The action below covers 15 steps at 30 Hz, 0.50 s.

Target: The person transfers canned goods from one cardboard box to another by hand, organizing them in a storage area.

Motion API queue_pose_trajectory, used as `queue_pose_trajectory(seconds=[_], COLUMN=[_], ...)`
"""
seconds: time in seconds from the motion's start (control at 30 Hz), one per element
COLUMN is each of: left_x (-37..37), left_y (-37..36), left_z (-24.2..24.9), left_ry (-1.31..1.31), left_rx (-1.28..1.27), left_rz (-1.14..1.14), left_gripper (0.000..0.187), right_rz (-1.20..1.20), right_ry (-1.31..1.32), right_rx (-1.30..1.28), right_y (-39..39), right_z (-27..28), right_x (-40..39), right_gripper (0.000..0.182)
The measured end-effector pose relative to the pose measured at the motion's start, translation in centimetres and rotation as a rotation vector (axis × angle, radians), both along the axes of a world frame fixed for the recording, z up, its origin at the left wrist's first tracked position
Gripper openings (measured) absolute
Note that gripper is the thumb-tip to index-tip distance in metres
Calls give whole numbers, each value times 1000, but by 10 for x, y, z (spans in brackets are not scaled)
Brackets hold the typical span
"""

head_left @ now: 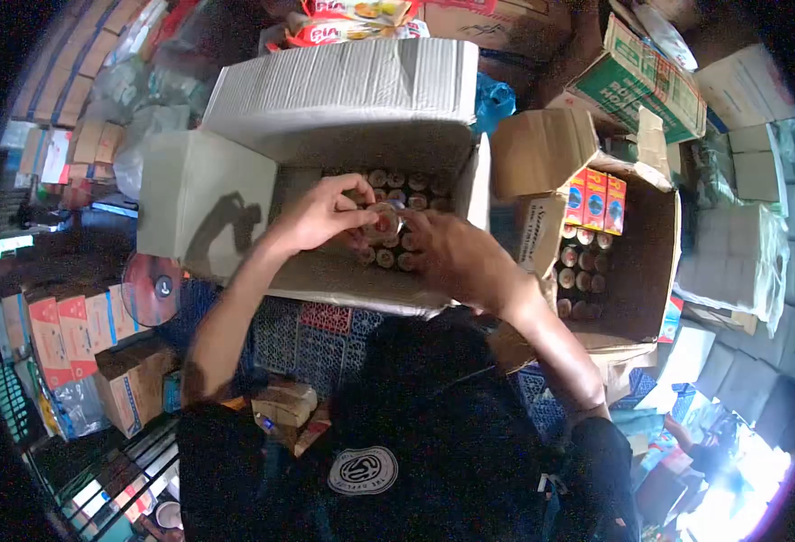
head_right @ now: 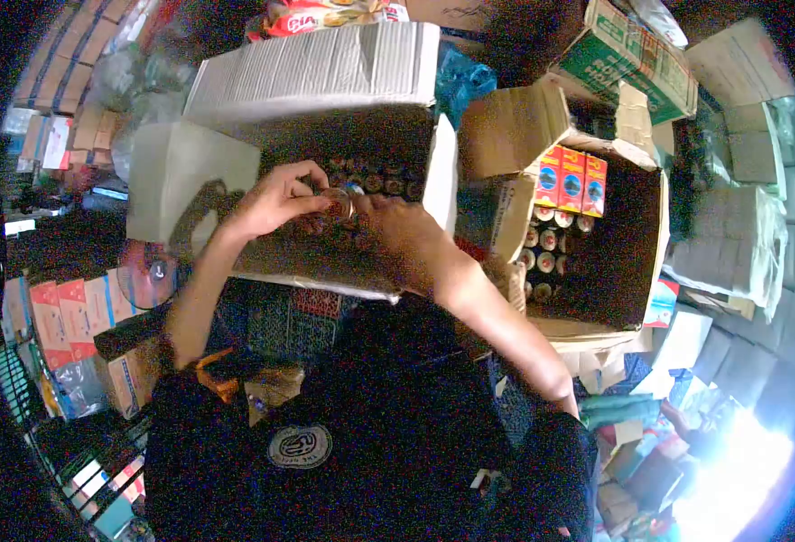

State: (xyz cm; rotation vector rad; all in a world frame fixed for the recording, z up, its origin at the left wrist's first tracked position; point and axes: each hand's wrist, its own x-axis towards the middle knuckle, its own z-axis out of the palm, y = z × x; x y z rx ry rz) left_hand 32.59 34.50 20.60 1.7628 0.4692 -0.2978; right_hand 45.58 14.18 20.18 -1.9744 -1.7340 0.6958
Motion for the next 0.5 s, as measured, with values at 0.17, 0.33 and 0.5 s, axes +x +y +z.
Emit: queue_pose_trajectory(seconds=[0.17, 0.33, 0.5], left_x=[-36, -73, -87], left_y=[60, 98, 113], left_z=[-84, -169, -257], left_ry=[278, 282, 474], left_rx=[-30, -252, -21], left_rz=[-158, -123, -344], left_gripper=[15, 20, 22], right_rz=[218, 433, 494], right_ry=[-44, -147, -193], right_rx=[-276, -477, -319], right_y=[62, 107, 109], right_z=[-66, -98, -231], right_x=[-44, -70, -100], right_gripper=[34, 29, 28])
